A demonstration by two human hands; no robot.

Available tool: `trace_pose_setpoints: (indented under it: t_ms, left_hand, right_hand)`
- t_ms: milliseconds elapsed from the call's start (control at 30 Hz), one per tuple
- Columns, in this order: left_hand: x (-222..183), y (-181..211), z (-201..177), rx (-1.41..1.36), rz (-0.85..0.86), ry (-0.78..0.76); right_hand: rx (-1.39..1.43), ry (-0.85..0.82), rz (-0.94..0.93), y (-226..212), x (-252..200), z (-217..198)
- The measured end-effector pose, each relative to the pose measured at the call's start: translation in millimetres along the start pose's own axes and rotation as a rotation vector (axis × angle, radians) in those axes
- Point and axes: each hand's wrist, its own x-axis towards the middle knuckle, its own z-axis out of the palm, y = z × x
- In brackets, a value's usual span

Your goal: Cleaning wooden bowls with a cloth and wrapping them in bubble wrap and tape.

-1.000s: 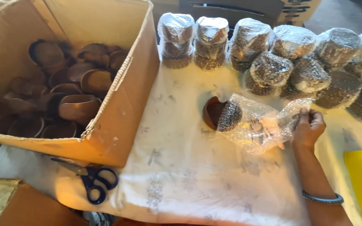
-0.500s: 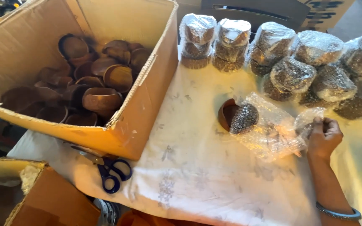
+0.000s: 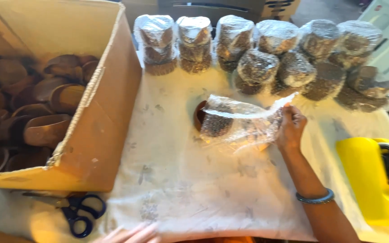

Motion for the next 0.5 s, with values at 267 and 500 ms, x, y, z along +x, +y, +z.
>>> trace_pose_setpoints:
  t_ms: [267,500]
  left_hand:
    - [174,-48,161,-0.101,0.196,-0.081]
    - [215,-81,239,-0.091,0.166,-0.101]
  right_hand:
    - [0.018,-0.076,0.085,-37,-14,4]
    - [0.082,-0.279,0.004,-41,-28,8]
